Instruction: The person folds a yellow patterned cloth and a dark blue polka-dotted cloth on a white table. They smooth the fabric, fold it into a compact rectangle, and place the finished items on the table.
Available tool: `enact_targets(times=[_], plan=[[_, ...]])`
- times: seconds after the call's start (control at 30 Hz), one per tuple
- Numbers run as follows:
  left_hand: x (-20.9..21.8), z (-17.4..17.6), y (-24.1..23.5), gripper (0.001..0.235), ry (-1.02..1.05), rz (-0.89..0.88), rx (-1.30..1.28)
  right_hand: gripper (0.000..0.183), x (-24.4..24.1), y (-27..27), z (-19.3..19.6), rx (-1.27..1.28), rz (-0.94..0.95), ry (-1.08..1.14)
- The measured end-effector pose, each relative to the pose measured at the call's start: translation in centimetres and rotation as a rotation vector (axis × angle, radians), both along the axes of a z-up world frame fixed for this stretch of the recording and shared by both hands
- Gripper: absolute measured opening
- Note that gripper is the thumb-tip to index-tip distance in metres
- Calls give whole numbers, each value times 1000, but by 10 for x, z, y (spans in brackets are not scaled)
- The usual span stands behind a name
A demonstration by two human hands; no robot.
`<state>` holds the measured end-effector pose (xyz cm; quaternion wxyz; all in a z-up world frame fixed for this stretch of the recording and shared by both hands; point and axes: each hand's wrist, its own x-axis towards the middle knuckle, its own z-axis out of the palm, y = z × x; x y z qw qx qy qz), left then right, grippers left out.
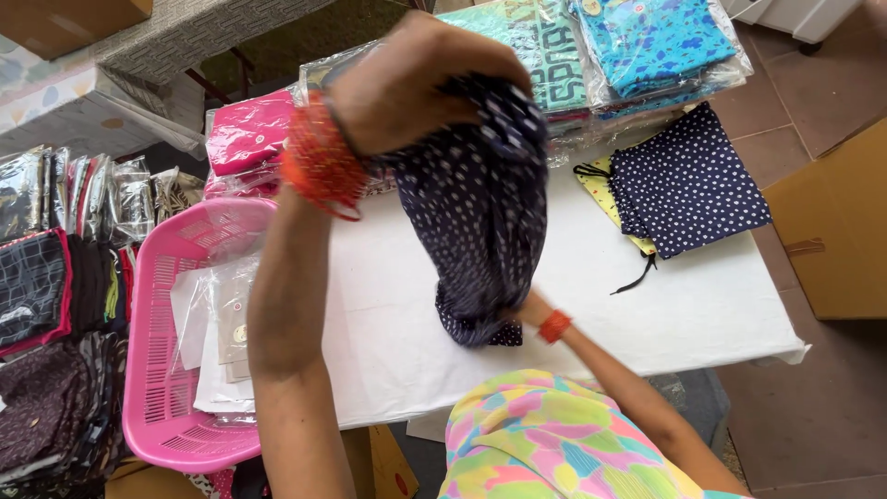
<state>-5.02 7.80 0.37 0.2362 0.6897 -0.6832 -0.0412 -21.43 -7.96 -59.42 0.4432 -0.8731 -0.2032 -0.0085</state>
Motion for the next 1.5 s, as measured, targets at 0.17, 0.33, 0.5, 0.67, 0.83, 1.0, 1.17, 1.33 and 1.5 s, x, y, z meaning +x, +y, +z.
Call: enact_targets(times=[0.17,0.33,0.5,0.67,0.83,1.0,1.17,1.33,1.5], plan=[[-2,18,56,44,61,234,-191,40,5,-185,30,104,-692,-183],[8,-6,119,26,171,221,-457,15,-51,-212,183,-387,-864,-454],[14,-74,208,48,12,155,-743,18,-84,-199,224,-425,-1103,-745],[-29,-149,279,8,525,876,-776,28,-91,-195,178,-499,-934,-558],[-13,-335,372,35,483,1182,-463,43,-63,-183,91,-409,-658,-280],[-46,-469,380,48,398,1375,-350,46,-65,-153,71,-446,-550,-105],[-99,-485,334,42,-225,1638,21,21,-144,-154,-4,-727,11,174],[-110,-464,330,40,-74,1710,317,14,-168,-165,35,-475,-90,602],[-101,-458,330,33,-17,1735,633,17,-148,-188,35,-311,-607,480]])
